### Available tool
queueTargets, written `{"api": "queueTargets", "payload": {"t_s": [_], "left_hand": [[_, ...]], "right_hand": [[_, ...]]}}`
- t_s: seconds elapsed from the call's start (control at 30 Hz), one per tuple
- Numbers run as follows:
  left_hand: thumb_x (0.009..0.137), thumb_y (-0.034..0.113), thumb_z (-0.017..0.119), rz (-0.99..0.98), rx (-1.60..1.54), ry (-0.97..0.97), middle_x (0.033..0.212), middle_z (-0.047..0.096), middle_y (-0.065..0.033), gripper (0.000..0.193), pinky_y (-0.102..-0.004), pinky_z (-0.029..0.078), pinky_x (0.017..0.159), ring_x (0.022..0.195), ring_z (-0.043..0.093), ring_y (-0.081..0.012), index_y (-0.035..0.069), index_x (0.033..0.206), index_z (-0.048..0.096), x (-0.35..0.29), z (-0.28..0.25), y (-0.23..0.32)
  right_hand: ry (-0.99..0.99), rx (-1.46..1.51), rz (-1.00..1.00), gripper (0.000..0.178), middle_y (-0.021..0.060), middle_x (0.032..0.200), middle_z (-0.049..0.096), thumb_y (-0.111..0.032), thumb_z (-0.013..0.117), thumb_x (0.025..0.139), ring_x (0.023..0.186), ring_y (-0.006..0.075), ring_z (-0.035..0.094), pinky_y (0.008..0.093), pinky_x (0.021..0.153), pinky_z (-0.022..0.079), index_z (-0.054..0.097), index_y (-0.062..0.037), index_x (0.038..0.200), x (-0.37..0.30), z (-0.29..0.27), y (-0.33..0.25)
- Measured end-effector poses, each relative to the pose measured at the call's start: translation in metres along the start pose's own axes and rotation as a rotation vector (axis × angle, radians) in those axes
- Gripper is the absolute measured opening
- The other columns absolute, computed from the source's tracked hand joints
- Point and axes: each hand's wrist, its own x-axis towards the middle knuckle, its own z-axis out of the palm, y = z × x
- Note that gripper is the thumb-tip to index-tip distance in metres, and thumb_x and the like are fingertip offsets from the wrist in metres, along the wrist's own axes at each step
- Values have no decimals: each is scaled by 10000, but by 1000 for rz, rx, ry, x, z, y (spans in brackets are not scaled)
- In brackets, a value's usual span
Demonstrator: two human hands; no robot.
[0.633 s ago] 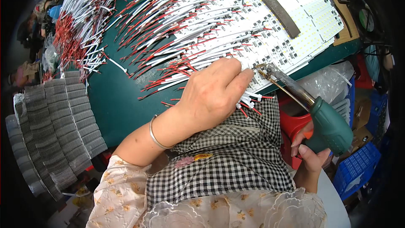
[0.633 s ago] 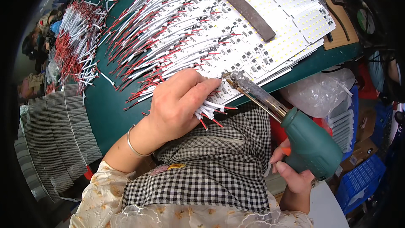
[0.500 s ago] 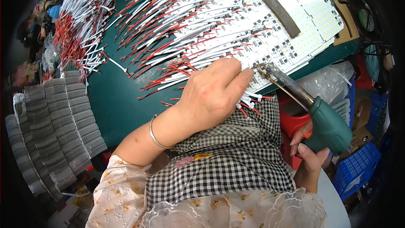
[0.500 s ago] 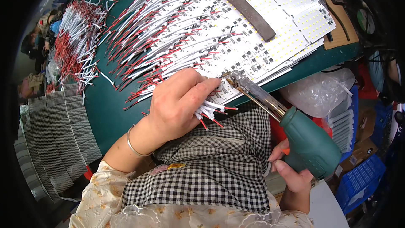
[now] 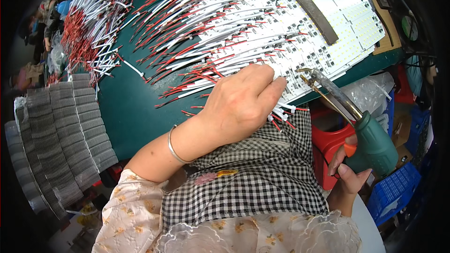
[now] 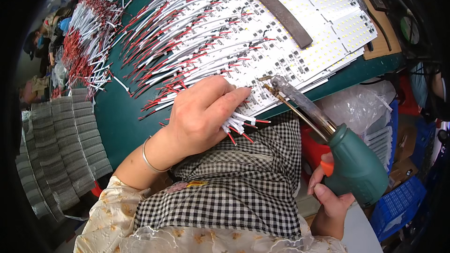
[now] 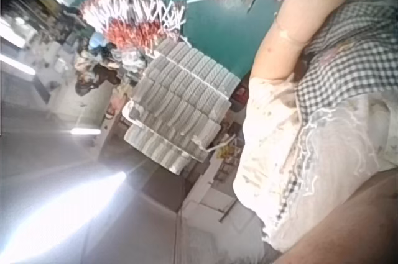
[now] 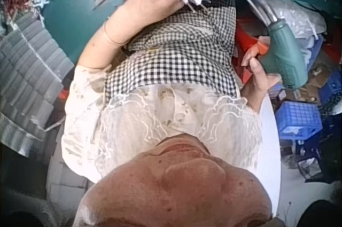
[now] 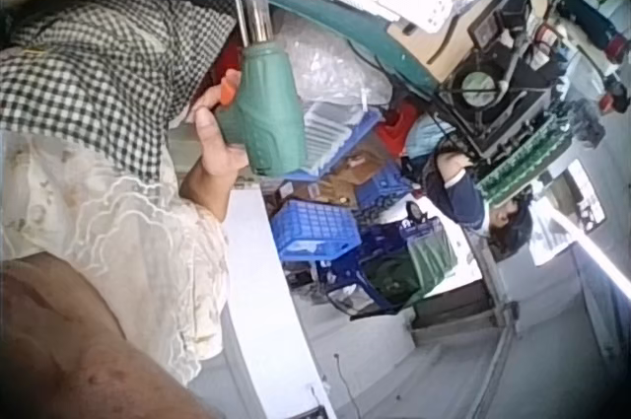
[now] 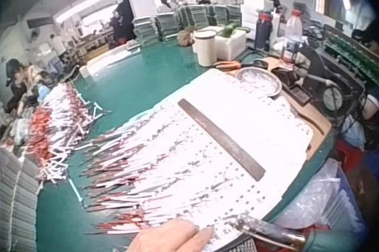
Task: The person solders wires onto LED circuit board panels using a soldering gun, turns the panel over, picks up wires, and solders them onto another LED circuit board panel.
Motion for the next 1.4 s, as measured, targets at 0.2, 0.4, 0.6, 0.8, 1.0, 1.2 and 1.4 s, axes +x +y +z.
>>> {"api": "queueTargets", "payload": {"t_s": [0.2,0.4,0.6,0.8,1.0,1.2,1.4], "left_hand": [[598,-18,662,-8,16,-10,756,562,-84,412,-342,458,511,625,573,-240,7,1008,631,0,0,1],[596,-13,663,-17,31,-31,755,559,-81,411,-339,459,515,627,572,-240,7,1005,632,1,-2,2],[591,-8,665,-7,36,-32,759,564,-79,412,-338,464,518,629,575,-239,5,1002,632,1,-3,1],[615,25,695,-6,92,-38,739,570,-76,417,-331,461,509,625,578,-229,11,1028,645,2,-2,2],[615,58,706,54,9,-44,727,599,-69,365,-309,450,480,591,576,-208,26,978,681,3,0,-6],[607,51,694,75,-10,-63,754,621,-70,348,-304,444,467,587,582,-207,25,954,693,5,-2,-8],[594,38,685,87,-20,-68,754,623,-79,366,-316,449,471,592,581,-217,21,959,689,4,-1,-9]], "right_hand": [[-127,-3,17,523,189,922,571,43,655,740,619,180,573,266,487,509,441,99,1214,-2,-2,6],[-32,-94,17,499,127,648,541,-85,693,719,430,164,511,243,389,455,438,90,1111,1,4,6],[-31,112,-35,539,148,675,557,-77,684,729,480,170,531,252,424,454,440,122,1167,6,6,-6],[-21,105,-35,567,150,679,565,-83,699,727,478,172,530,248,420,450,431,125,1181,0,-1,-5],[-66,58,45,600,173,737,589,-76,737,719,515,183,549,258,449,471,445,120,1205,-18,-15,-1],[-113,58,88,480,205,848,587,4,696,747,660,190,585,270,519,508,474,82,1166,-21,-12,0],[-150,42,87,389,205,842,587,47,653,745,663,184,581,258,555,515,491,63,1099,-20,-4,3]]}}
